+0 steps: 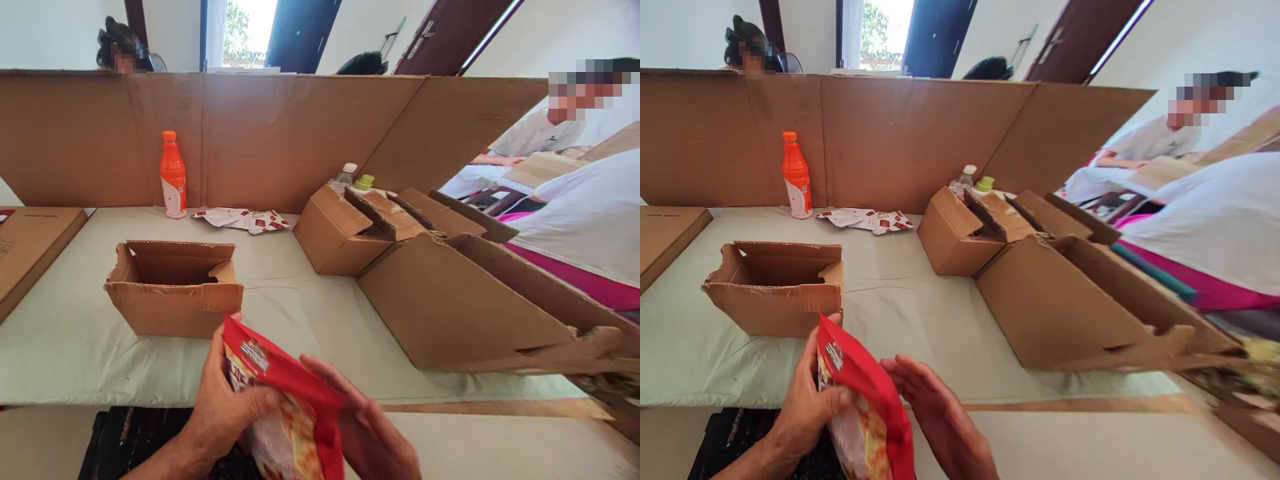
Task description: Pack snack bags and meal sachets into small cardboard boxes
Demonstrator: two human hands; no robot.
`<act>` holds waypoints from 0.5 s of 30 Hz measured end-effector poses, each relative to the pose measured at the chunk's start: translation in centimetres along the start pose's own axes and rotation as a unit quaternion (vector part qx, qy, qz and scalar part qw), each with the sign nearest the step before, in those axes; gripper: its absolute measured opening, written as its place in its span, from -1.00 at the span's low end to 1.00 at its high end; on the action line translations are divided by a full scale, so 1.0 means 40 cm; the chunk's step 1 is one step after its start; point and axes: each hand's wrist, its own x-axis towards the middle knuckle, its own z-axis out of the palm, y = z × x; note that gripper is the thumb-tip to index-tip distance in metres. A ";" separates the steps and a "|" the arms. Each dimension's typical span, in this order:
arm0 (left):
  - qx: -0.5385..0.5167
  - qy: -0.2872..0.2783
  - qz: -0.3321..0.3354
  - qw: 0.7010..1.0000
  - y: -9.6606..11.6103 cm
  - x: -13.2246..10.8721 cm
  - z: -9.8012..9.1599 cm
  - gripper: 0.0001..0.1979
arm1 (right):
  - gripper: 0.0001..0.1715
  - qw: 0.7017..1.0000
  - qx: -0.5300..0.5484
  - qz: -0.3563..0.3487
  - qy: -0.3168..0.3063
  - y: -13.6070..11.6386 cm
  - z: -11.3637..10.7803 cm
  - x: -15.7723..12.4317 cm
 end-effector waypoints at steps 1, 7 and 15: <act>0.024 0.043 0.012 0.999 0.011 0.001 0.005 0.29 | -0.09 1.000 -0.007 -0.004 -0.010 -0.017 0.000 0.003; 0.011 0.011 0.029 0.999 -0.012 0.000 -0.008 0.29 | -0.35 0.991 -0.123 -0.017 0.040 -0.041 0.076 0.042; -0.010 -0.128 -0.061 0.990 0.007 -0.005 -0.054 -0.44 | -0.42 0.998 0.024 0.062 0.025 0.004 0.081 0.062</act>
